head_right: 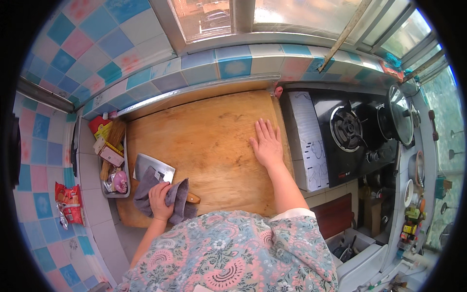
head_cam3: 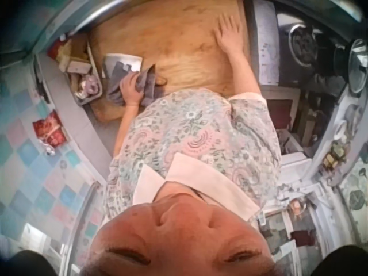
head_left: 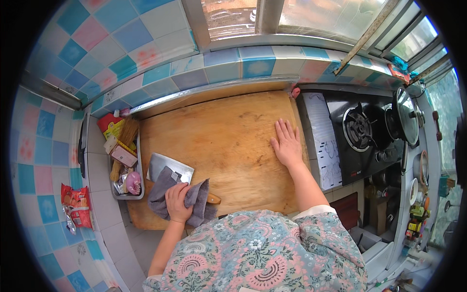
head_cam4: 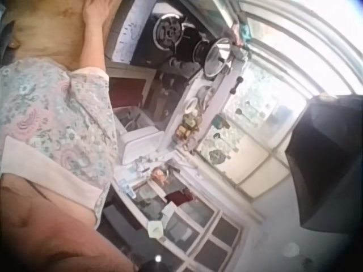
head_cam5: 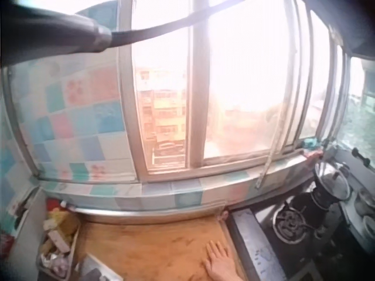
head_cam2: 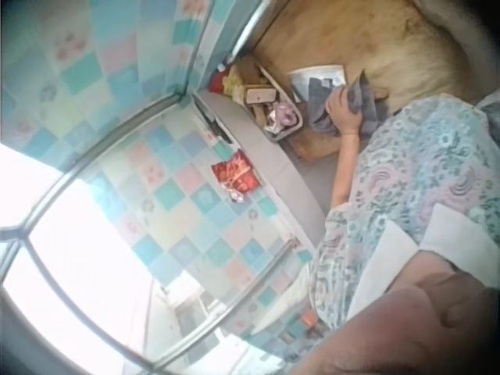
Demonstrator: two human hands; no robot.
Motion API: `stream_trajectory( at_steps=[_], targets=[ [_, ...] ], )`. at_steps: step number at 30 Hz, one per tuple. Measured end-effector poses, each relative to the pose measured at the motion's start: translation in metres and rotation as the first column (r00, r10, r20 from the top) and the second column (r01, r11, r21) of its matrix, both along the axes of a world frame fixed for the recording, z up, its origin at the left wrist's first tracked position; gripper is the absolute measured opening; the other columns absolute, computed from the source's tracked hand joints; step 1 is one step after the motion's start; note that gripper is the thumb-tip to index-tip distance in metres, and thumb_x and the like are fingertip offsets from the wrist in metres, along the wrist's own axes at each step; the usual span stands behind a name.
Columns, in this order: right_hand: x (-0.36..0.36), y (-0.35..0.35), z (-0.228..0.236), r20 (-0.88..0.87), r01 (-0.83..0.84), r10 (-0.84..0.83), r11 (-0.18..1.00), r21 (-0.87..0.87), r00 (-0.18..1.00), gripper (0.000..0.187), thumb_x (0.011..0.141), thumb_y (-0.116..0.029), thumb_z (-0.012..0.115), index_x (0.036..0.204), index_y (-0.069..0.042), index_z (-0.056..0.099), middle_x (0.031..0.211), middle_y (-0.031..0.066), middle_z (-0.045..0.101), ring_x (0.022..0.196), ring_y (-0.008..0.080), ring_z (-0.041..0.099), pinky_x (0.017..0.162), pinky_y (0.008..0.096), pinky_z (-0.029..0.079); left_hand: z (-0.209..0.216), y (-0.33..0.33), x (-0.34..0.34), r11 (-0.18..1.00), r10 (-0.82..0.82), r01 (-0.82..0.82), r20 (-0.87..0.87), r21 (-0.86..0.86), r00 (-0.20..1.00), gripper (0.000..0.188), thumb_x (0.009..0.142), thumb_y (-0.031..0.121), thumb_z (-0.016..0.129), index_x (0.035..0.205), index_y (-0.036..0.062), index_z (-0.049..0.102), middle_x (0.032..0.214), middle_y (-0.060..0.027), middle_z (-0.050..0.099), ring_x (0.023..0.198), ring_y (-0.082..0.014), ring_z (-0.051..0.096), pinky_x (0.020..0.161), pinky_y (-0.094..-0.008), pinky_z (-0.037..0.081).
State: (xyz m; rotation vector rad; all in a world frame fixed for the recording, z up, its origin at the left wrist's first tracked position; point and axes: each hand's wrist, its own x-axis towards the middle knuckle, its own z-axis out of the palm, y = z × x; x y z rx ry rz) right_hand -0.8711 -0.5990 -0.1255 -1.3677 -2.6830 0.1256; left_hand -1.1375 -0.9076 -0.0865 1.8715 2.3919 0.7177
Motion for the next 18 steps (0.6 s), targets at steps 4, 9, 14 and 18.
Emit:
stream_trajectory(
  at_steps=[4,9,14,18],
  targets=[
    [0.051,0.053,-0.010,0.062,0.385,-0.423,0.868,0.314,0.904,0.050,0.091,-0.032,0.049,0.135,-0.009,0.043,0.142,0.0102,0.037,0.130,0.0231,0.036,0.108,0.0406,0.026,0.003,0.003,-0.001,1.000,-0.001,0.001,-0.007,0.001,1.000,0.056,0.050,0.005,0.066,0.106,0.0112,0.059,0.111,-0.0038,0.056,0.108,-0.0266,0.051,0.094,-0.0405,0.035],
    [0.066,0.074,-0.004,-0.336,0.289,-0.489,0.817,-0.498,0.805,0.026,0.082,-0.024,0.062,0.099,-0.005,0.067,0.096,0.0145,0.065,0.086,0.0263,0.063,0.077,0.0350,0.048,0.005,0.004,0.003,1.000,0.007,-0.007,-0.018,-0.007,1.000,0.056,0.051,0.005,0.065,0.105,0.0116,0.058,0.111,-0.0038,0.056,0.108,-0.0269,0.050,0.093,-0.0406,0.036],
    [0.067,0.078,0.004,-0.285,0.191,-0.441,0.766,-0.613,0.851,0.022,0.077,-0.023,0.064,0.089,-0.005,0.070,0.081,0.0148,0.068,0.077,0.0281,0.066,0.071,0.0357,0.050,0.004,0.003,0.003,1.000,0.001,-0.001,-0.023,0.021,1.000,0.054,0.051,0.005,0.064,0.105,0.0116,0.058,0.111,-0.0040,0.056,0.107,-0.0272,0.051,0.092,-0.0403,0.036],
    [0.056,0.074,0.028,-0.191,0.238,-0.369,0.839,-0.489,0.909,0.023,0.072,-0.023,0.065,0.086,-0.005,0.071,0.078,0.0156,0.067,0.074,0.0285,0.066,0.070,0.0364,0.051,0.008,0.004,0.006,0.999,-0.005,0.005,-0.012,0.046,1.000,0.048,0.056,0.005,0.059,0.104,0.0087,0.058,0.108,-0.0073,0.056,0.104,-0.0302,0.051,0.092,-0.0408,0.036]
  ],
)
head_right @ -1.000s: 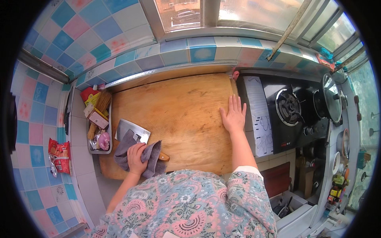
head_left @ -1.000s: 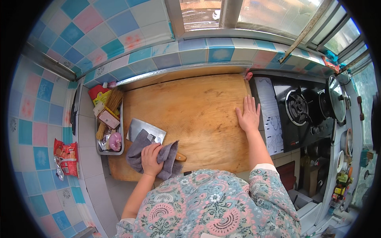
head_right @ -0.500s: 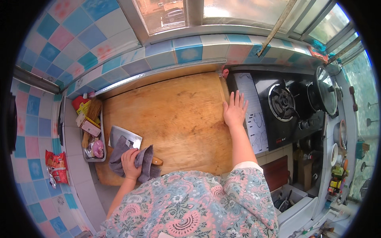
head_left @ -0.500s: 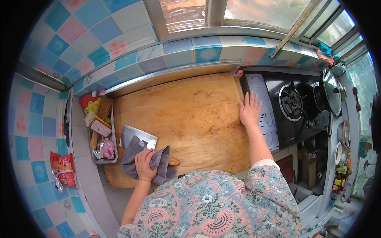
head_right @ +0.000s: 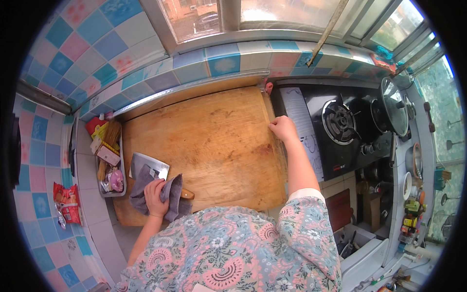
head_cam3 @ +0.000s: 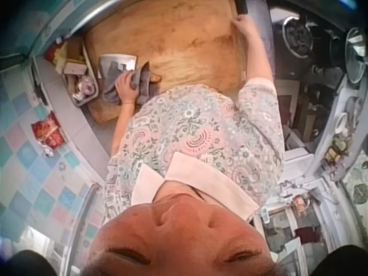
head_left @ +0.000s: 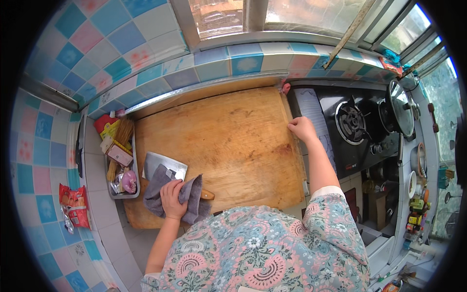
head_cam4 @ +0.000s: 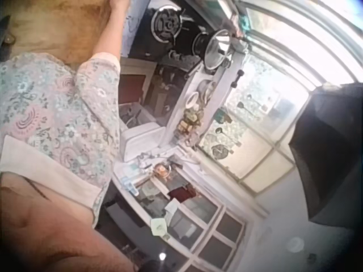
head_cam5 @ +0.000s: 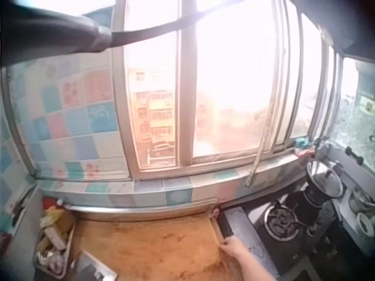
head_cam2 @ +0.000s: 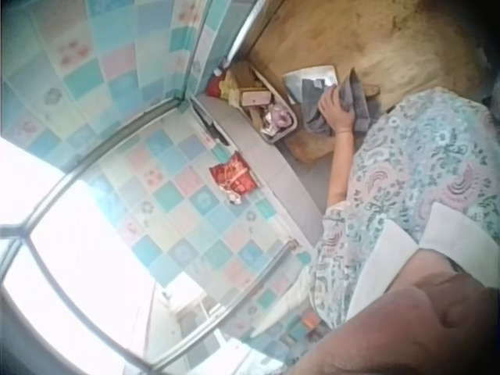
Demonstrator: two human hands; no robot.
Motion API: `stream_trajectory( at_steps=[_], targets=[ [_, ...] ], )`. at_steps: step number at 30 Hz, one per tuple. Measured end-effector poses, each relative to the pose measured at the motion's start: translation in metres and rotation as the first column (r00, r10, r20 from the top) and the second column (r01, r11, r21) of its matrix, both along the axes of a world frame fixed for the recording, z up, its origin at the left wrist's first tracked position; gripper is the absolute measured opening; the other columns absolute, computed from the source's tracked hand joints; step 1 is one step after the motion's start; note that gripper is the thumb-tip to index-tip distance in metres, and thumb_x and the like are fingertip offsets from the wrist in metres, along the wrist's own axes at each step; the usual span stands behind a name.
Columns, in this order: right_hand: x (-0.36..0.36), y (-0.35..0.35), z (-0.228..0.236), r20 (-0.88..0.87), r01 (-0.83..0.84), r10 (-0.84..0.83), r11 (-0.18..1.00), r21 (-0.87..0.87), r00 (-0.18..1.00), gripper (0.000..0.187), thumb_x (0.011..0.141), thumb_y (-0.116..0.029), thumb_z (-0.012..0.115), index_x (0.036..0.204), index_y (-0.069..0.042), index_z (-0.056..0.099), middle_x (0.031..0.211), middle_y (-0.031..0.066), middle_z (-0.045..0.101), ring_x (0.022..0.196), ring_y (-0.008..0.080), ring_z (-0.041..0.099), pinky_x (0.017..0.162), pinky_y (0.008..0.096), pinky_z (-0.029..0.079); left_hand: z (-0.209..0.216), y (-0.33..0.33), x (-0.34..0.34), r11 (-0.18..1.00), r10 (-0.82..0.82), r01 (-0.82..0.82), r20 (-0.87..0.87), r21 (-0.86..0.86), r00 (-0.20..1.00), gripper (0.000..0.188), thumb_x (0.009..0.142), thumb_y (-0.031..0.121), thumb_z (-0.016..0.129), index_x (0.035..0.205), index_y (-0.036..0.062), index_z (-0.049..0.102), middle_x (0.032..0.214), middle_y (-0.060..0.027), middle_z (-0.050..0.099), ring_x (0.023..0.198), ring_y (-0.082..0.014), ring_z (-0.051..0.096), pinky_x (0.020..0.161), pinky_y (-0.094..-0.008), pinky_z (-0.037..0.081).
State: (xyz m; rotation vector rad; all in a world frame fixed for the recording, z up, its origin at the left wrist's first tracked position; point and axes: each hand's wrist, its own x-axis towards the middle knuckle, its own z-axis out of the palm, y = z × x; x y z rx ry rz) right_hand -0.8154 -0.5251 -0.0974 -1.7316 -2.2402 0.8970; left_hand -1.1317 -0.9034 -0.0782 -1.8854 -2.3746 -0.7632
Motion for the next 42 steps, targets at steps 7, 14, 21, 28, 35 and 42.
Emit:
stream_trajectory(
  at_steps=[7,14,21,28,35,42],
  targets=[
    [-0.007,0.002,-0.005,0.109,-0.042,0.029,0.992,0.122,0.994,0.023,0.069,-0.022,0.064,0.082,-0.005,0.072,0.074,0.0165,0.066,0.073,0.0293,0.065,0.071,0.0369,0.051,-0.002,-0.001,0.000,1.000,0.004,-0.004,-0.002,0.001,1.000,0.048,0.056,0.004,0.059,0.103,0.0093,0.059,0.108,-0.0064,0.056,0.105,-0.0295,0.051,0.093,-0.0404,0.036],
    [0.002,0.011,-0.006,0.027,-0.054,0.054,0.998,-0.015,0.998,0.021,0.068,-0.022,0.065,0.081,-0.007,0.072,0.077,0.0169,0.066,0.075,0.0316,0.064,0.072,0.0381,0.051,0.000,-0.002,0.001,1.000,0.008,-0.008,0.008,-0.009,1.000,0.048,0.055,0.004,0.060,0.103,0.0093,0.059,0.109,-0.0061,0.056,0.105,-0.0296,0.051,0.094,-0.0404,0.036],
    [0.005,0.008,-0.010,-0.018,-0.082,0.083,0.995,0.048,0.996,0.021,0.069,-0.022,0.065,0.081,-0.006,0.072,0.076,0.0162,0.066,0.073,0.0307,0.065,0.070,0.0369,0.051,-0.004,-0.004,-0.001,1.000,0.015,-0.015,-0.015,-0.023,1.000,0.056,0.050,0.005,0.067,0.105,0.0122,0.059,0.110,-0.0034,0.055,0.108,-0.0273,0.050,0.094,-0.0407,0.036],
    [0.006,0.009,-0.010,-0.049,-0.026,0.025,0.999,-0.025,0.999,0.022,0.069,-0.021,0.064,0.081,-0.004,0.071,0.078,0.0165,0.067,0.074,0.0304,0.065,0.070,0.0371,0.051,0.000,-0.003,0.001,1.000,0.015,-0.015,-0.012,-0.024,1.000,0.049,0.055,0.005,0.060,0.103,0.0096,0.058,0.109,-0.0059,0.056,0.106,-0.0297,0.050,0.094,-0.0405,0.036],
    [-0.004,0.002,-0.026,0.073,0.023,-0.038,0.980,0.197,0.997,0.019,0.076,-0.020,0.057,0.083,-0.006,0.068,0.082,0.0147,0.066,0.080,0.0341,0.063,0.072,0.0414,0.049,0.001,0.001,-0.005,0.997,-0.004,0.000,-0.053,-0.074,0.999,0.054,0.050,0.008,0.070,0.102,0.0127,0.058,0.108,-0.0035,0.054,0.105,-0.0271,0.049,0.094,-0.0414,0.034],
    [-0.082,-0.022,0.006,-0.254,-0.009,0.129,0.906,0.424,0.959,0.018,0.090,-0.020,0.044,0.088,-0.006,0.055,0.089,0.0144,0.061,0.087,0.0355,0.058,0.074,0.0436,0.045,-0.005,0.010,-0.013,0.999,-0.015,0.015,-0.010,-0.037,1.000,0.042,0.053,0.010,0.068,0.094,0.0105,0.059,0.099,-0.0065,0.052,0.097,-0.0292,0.049,0.090,-0.0421,0.035]
  ],
)
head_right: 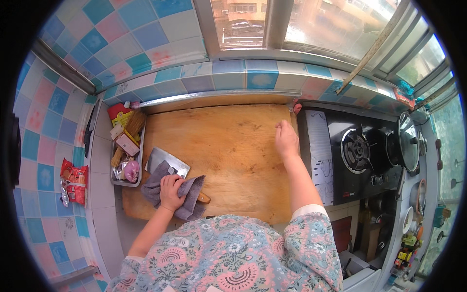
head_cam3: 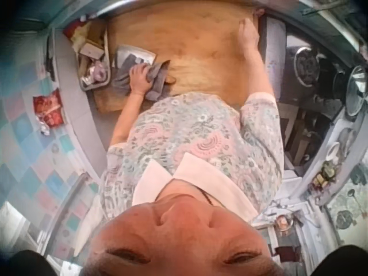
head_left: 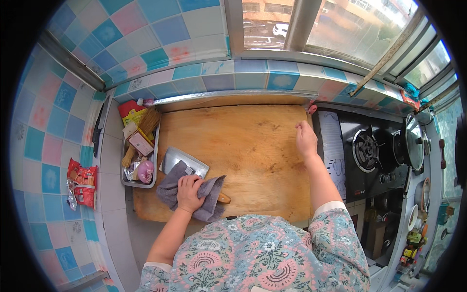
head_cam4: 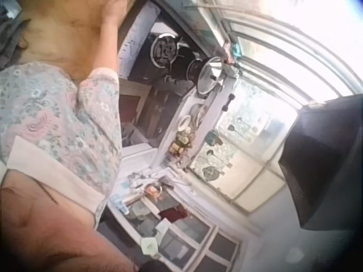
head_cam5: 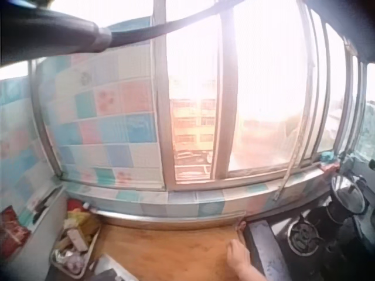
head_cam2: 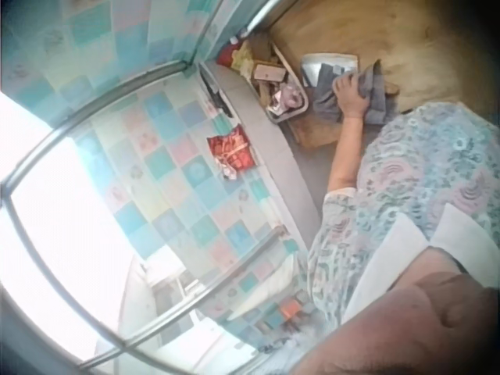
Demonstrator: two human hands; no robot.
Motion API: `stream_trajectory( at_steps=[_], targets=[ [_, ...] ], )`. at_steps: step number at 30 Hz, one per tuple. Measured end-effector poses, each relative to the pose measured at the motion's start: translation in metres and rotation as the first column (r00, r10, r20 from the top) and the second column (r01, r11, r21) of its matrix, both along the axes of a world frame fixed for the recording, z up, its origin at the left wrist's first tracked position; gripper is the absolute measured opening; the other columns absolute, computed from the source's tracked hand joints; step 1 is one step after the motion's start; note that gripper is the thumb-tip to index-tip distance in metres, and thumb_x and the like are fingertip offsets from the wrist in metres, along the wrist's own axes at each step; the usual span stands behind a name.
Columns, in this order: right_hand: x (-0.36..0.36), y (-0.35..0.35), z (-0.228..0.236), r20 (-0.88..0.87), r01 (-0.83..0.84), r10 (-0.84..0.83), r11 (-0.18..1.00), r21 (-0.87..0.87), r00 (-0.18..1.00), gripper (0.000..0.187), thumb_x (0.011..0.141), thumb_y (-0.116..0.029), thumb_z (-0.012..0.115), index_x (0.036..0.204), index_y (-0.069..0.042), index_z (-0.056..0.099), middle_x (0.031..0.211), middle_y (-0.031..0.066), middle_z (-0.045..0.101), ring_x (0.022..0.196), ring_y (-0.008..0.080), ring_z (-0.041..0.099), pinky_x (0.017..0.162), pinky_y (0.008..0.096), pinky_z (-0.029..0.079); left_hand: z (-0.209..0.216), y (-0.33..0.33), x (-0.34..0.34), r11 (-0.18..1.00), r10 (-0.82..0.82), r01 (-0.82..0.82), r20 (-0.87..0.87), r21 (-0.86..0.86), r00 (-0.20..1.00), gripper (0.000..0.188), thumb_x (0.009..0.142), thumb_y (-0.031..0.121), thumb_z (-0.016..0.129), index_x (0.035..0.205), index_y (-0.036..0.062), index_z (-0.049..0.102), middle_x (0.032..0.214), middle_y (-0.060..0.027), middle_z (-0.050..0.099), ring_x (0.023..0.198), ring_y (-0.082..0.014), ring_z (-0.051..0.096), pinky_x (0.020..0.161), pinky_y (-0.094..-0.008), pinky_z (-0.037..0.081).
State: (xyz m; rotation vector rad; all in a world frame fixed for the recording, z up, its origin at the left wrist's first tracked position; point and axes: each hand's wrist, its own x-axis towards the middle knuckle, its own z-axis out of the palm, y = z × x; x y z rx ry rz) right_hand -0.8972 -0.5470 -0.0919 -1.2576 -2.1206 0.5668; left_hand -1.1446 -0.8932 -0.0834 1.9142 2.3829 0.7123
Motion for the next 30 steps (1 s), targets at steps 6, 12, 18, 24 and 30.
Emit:
stream_trajectory(
  at_steps=[6,12,18,24,30],
  targets=[
    [-0.148,-0.054,-0.001,0.197,-0.573,0.545,0.810,0.126,0.815,0.036,0.090,-0.032,0.048,0.113,-0.004,0.054,0.124,0.0121,0.051,0.118,0.0297,0.044,0.099,0.0399,0.035,-0.001,-0.001,-0.005,1.000,0.004,-0.004,0.053,0.002,0.999,0.043,0.052,0.011,0.070,0.094,0.0129,0.059,0.099,-0.0049,0.053,0.097,-0.0277,0.051,0.089,-0.0409,0.037],
    [-0.231,-0.065,-0.028,0.365,-0.542,0.450,0.814,0.208,0.815,0.052,0.091,-0.035,0.045,0.133,-0.005,0.043,0.140,0.0073,0.040,0.132,0.0269,0.031,0.111,0.0433,0.017,-0.003,0.000,-0.008,1.000,0.004,-0.005,0.069,0.009,0.998,0.044,0.051,0.011,0.071,0.094,0.0136,0.059,0.100,-0.0041,0.054,0.097,-0.0263,0.052,0.089,-0.0407,0.037],
    [-0.169,-0.035,-0.023,0.428,-0.440,0.301,0.854,0.277,0.852,0.048,0.090,-0.033,0.048,0.129,-0.006,0.048,0.137,0.0042,0.044,0.124,0.0288,0.038,0.110,0.0470,0.018,-0.004,-0.001,-0.011,1.000,0.015,-0.017,0.094,0.013,0.995,0.042,0.053,0.012,0.071,0.093,0.0132,0.060,0.099,-0.0043,0.054,0.097,-0.0262,0.052,0.089,-0.0409,0.037],
    [-0.139,-0.020,-0.018,0.403,-0.267,0.118,0.903,0.338,0.907,0.040,0.084,-0.028,0.057,0.119,-0.008,0.057,0.124,0.0069,0.052,0.113,0.0303,0.044,0.108,0.0472,0.022,-0.001,-0.001,-0.011,1.000,0.013,-0.014,0.098,0.012,0.995,0.041,0.054,0.011,0.071,0.094,0.0126,0.060,0.099,-0.0044,0.054,0.097,-0.0263,0.052,0.088,-0.0408,0.037],
    [-0.175,-0.022,-0.030,0.177,-0.189,0.167,0.975,0.115,0.970,0.034,0.080,-0.022,0.063,0.112,-0.013,0.061,0.104,0.0077,0.053,0.105,0.0282,0.045,0.098,0.0442,0.031,-0.003,0.000,-0.012,1.000,0.003,-0.006,0.099,0.027,0.995,0.042,0.053,0.012,0.071,0.094,0.0127,0.060,0.099,-0.0045,0.054,0.095,-0.0260,0.053,0.088,-0.0406,0.037]
  ],
)
